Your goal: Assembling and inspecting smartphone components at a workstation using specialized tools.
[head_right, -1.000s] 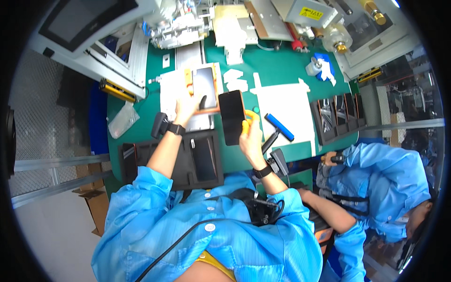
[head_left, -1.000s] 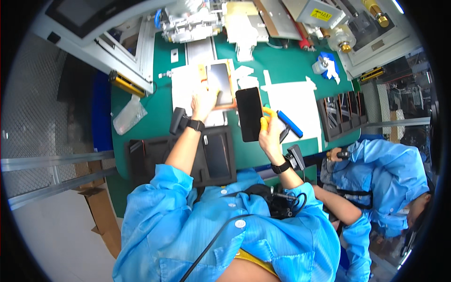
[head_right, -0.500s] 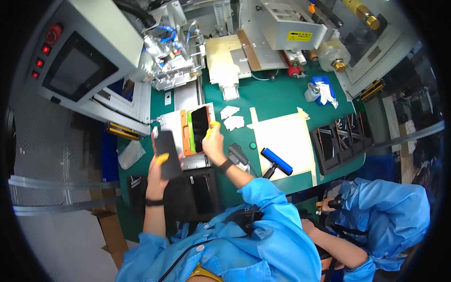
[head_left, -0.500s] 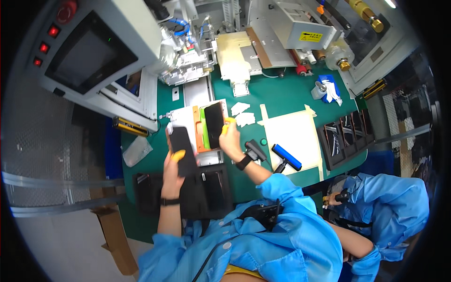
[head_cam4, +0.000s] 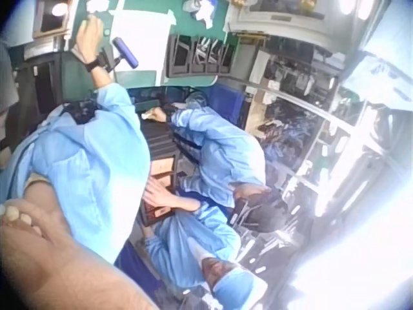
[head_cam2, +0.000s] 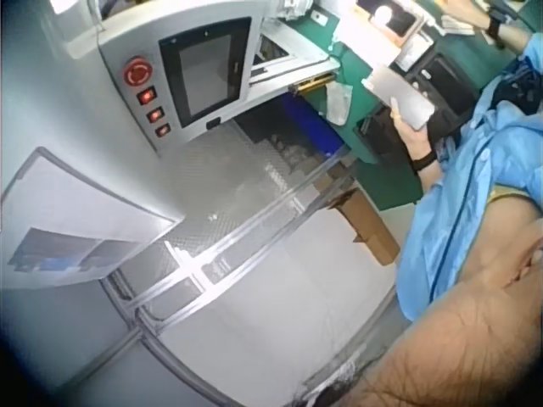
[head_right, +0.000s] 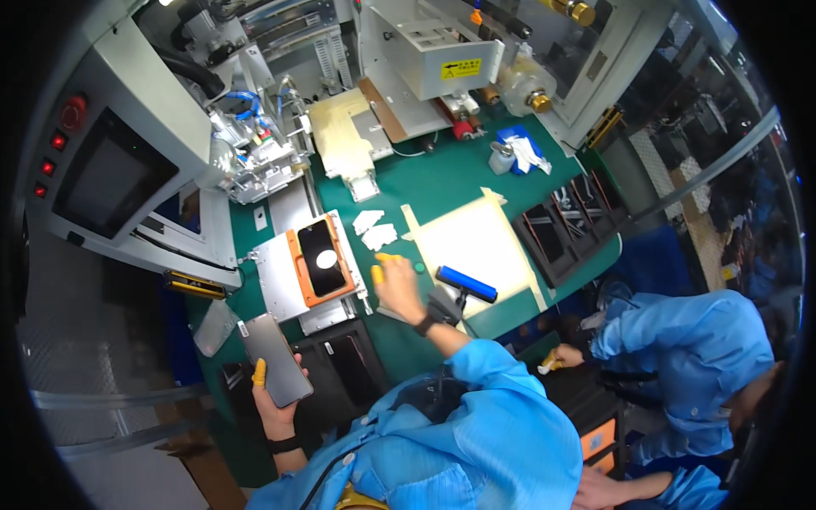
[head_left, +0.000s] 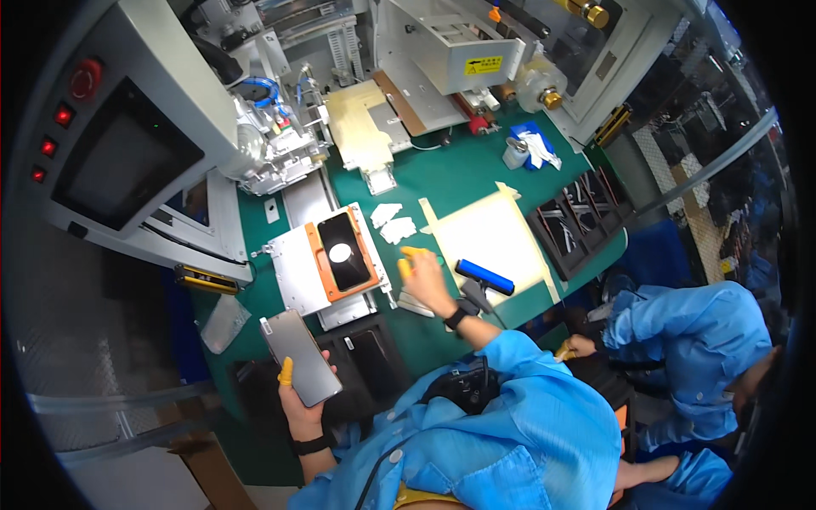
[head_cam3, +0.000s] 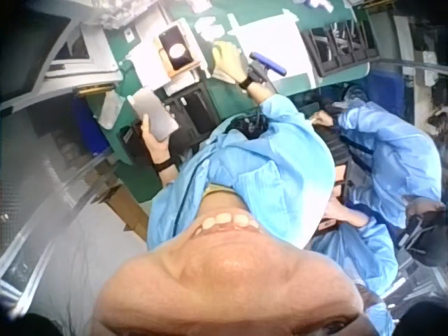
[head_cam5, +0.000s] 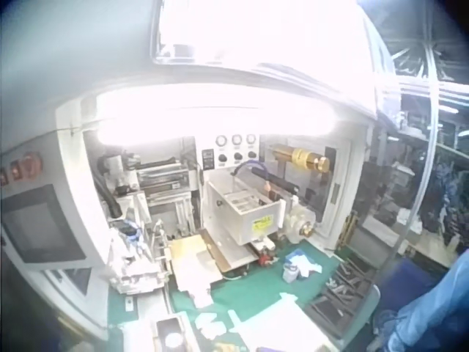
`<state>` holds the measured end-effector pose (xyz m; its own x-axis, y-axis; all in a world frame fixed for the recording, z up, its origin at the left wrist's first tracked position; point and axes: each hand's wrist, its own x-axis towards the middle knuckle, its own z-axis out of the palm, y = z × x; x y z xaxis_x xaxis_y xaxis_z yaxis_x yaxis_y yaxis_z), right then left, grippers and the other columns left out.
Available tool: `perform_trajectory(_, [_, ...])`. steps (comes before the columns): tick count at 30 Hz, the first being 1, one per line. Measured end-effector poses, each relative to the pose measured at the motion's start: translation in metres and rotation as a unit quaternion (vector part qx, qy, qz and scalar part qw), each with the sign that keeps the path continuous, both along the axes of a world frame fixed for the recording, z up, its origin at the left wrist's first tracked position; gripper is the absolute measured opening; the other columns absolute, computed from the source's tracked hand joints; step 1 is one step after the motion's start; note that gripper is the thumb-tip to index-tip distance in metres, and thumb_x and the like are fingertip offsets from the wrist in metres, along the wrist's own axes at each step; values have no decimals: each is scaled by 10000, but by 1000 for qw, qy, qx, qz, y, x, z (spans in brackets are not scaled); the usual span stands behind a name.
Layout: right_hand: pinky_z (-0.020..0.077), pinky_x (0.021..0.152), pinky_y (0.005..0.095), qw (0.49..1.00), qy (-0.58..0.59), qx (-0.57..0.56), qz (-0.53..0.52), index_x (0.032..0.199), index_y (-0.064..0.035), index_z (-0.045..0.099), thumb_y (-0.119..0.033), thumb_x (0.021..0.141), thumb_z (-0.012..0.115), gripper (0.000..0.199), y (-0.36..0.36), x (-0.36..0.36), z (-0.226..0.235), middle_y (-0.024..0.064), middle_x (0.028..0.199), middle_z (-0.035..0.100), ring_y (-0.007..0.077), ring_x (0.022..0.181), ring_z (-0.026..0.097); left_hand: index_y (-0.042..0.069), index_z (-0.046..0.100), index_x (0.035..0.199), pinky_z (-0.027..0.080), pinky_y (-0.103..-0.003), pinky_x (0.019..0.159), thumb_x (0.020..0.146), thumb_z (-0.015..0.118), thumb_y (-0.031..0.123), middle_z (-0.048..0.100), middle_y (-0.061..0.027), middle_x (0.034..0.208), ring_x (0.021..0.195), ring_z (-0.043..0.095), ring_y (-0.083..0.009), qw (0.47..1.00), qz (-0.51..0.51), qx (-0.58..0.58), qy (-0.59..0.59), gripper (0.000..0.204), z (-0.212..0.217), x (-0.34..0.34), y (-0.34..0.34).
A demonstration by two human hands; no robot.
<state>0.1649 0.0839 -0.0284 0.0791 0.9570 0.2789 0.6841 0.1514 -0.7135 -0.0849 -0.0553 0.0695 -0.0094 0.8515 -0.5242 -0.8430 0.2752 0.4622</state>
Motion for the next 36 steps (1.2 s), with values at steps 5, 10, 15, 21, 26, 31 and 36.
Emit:
perform_trajectory(5, [457, 586, 444, 958, -164, -173, -157, 721, 14, 554, -133, 757, 544, 152, -57, 110, -16, 210, 684, 577, 369, 653, 571, 28, 432, 1183, 469, -472, 741, 831, 508, 319, 530, -143, 1084, 968, 531, -315, 1000, -10, -9, -27, 463, 0, 2, 7])
perform_trajectory(10, [465, 633, 382, 932, -18, -295, -210, 744, 19, 622, -252, 752, 598, 272, -92, 138, -30, 178, 727, 617, 310, 695, 605, 20, 409, 1203, 441, -479, 811, 856, 469, 304, 505, -145, 1138, 1046, 494, -337, 996, -61, 7, -63, 452, -4, 10, 24])
perform_trajectory(15, [446, 533, 289, 823, 300, -407, -260, 790, -11, 593, -266, 794, 576, 256, -67, 133, -67, 48, 639, 564, 153, 558, 538, -35, 428, 1159, 481, -454, 757, 862, 453, 311, 521, -191, 1088, 983, 534, -343, 999, -36, 14, -24, 457, 4, 19, 25])
perform_trajectory(21, [484, 497, 297, 791, 414, -359, -271, 871, -3, 515, -177, 840, 488, 178, -50, 133, -68, 52, 685, 505, 180, 571, 520, -27, 450, 1140, 507, -426, 714, 849, 464, 325, 530, -238, 1041, 933, 560, -345, 999, -24, 3, -29, 458, -1, 0, 3])
perform_trajectory(26, [433, 376, 255, 872, 350, -297, -170, 929, 32, 462, -244, 871, 466, 282, -15, 83, 4, 93, 623, 520, 169, 413, 501, -19, 450, 1146, 510, -427, 696, 846, 463, 317, 539, -247, 1024, 902, 571, -352, 992, 106, -56, -39, 450, 4, -11, -19])
perform_trajectory(31, [345, 339, 242, 867, 336, -348, 121, 794, 7, 473, -266, 880, 441, 288, 104, -24, 65, 68, 573, 509, 127, 388, 449, -20, 439, 1156, 510, -431, 694, 853, 436, 344, 527, -258, 1039, 868, 577, -360, 993, 90, -27, -64, 474, -1, -16, -32])
perform_trajectory(36, [400, 361, 292, 906, 260, -314, 110, 706, 45, 465, -281, 869, 417, 367, 134, -81, 50, 69, 453, 463, 162, 376, 483, -15, 438, 1159, 512, -429, 687, 853, 429, 360, 529, -254, 1034, 888, 568, -366, 991, 95, -24, -95, 484, -5, -18, -31])
